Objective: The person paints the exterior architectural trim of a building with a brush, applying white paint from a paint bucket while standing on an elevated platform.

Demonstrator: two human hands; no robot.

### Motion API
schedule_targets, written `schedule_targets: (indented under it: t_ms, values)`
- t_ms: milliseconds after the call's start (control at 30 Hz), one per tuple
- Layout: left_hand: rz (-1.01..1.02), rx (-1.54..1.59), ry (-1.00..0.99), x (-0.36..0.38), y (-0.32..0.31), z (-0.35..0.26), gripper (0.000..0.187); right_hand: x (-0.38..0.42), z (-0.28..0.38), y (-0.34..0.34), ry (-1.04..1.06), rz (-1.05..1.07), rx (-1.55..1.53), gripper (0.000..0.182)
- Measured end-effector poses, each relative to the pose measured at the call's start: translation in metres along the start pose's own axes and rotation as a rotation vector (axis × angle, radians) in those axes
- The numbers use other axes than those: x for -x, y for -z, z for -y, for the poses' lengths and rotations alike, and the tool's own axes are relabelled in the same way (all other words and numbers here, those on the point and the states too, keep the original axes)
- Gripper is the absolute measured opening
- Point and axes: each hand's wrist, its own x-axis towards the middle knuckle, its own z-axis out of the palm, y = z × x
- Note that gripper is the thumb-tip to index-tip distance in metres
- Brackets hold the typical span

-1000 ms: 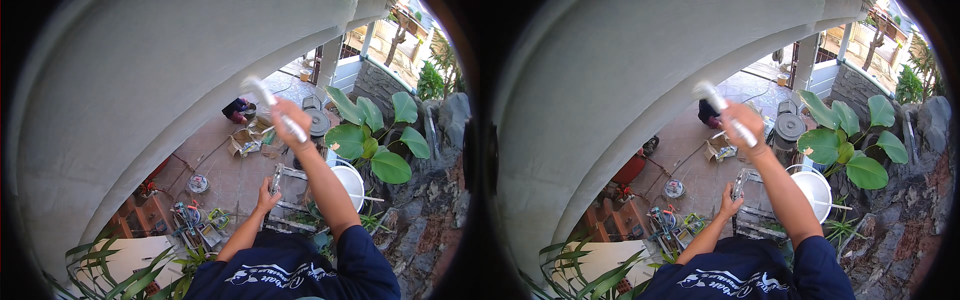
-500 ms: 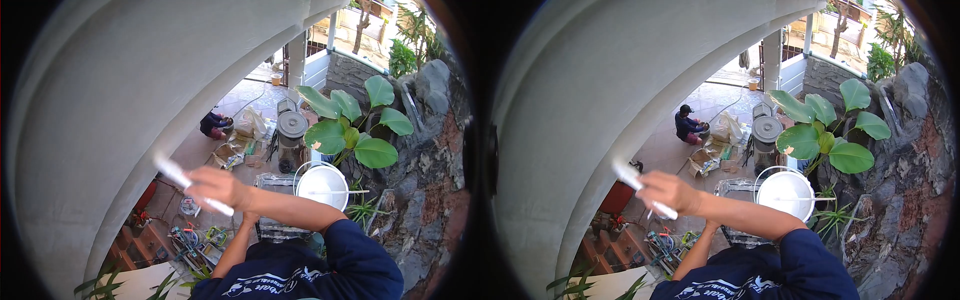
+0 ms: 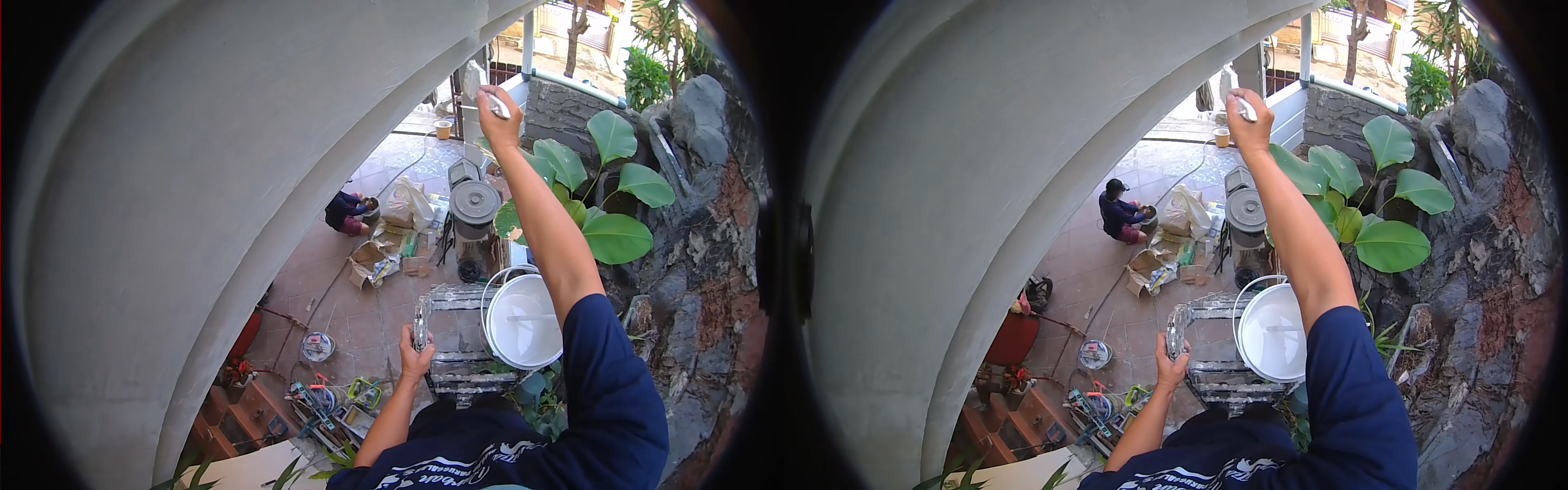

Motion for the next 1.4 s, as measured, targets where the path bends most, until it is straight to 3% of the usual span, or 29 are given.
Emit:
schedule_targets:
  t_ms: [67, 200, 267, 367, 433, 500, 567, 633, 733, 800, 900, 967, 1033, 1133, 1167, 1233, 1400]
  values:
    - [0.008, -0.003, -0.001, 0.0, 0.0, -0.001, 0.037, -0.007, -0.017, -0.009, 0.0, 0.044, -0.008, 0.012]
    - [0.009, -0.042, -0.064, -0.002, -0.001, -0.003, 0.037, 0.054, 0.083, -0.03, 0.444, 0.166, -0.019, 0.012]
    - [0.011, -0.062, -0.068, -0.001, -0.001, -0.004, 0.037, 0.104, 0.144, -0.023, 0.382, 0.35, -0.167, 0.016]
    - [0.001, -0.021, -0.073, -0.003, 0.0, 0.007, 0.034, 0.158, 0.223, 0.001, 0.578, 0.664, -0.448, 0.022]
    - [-0.007, -0.104, -0.224, -0.005, 0.004, 0.032, 0.03, 0.181, 0.245, 0.004, 0.675, 0.827, -0.684, 0.024]
    - [0.029, -0.245, -0.385, -0.01, 0.016, 0.052, 0.028, 0.168, 0.235, 0.01, 0.73, 0.756, -0.649, 0.023]
    - [-0.008, -0.026, -0.03, -0.001, 0.004, 0.011, 0.032, 0.144, 0.208, 0.02, 0.699, 0.662, -0.553, 0.02]
    - [-0.02, -0.01, -0.022, -0.001, 0.002, 0.007, 0.034, 0.116, 0.156, 0.035, 0.564, 0.582, -0.25, 0.014]
    - [-0.002, -0.003, -0.013, -0.001, 0.001, 0.006, 0.037, 0.057, 0.072, 0.045, 0.459, 0.273, 0.042, 0.014]
    - [-0.006, 0.012, 0.003, 0.002, 0.002, 0.005, 0.037, 0.025, 0.019, 0.038, 0.143, 0.082, 0.045, 0.016]
    - [-0.017, 0.012, 0.004, 0.0, 0.001, 0.004, 0.038, -0.026, -0.048, 0.017, 0.003, -0.161, 0.09, 0.019]
    - [-0.024, 0.004, 0.003, 0.0, 0.002, 0.004, 0.039, -0.054, -0.064, 0.004, -0.208, -0.207, 0.021, 0.017]
    - [-0.035, -0.028, 0.01, -0.001, 0.004, 0.006, 0.041, -0.07, -0.082, -0.01, -0.187, -0.184, -0.032, 0.017]
    - [-0.034, -0.027, 0.012, 0.002, 0.002, 0.005, 0.041, -0.047, -0.052, -0.028, -0.245, 0.01, -0.112, 0.017]
    - [-0.034, -0.022, 0.015, 0.001, 0.001, 0.004, 0.04, -0.028, -0.05, -0.043, -0.006, -0.043, -0.011, 0.016]
    - [-0.035, -0.005, 0.019, 0.001, -0.001, 0.001, 0.04, 0.015, 0.016, -0.043, 0.301, 0.003, 0.026, 0.01]
    - [-0.021, -0.048, -0.06, -0.001, 0.0, 0.004, 0.043, 0.122, 0.144, -0.025, 0.378, 0.338, -0.109, 0.016]
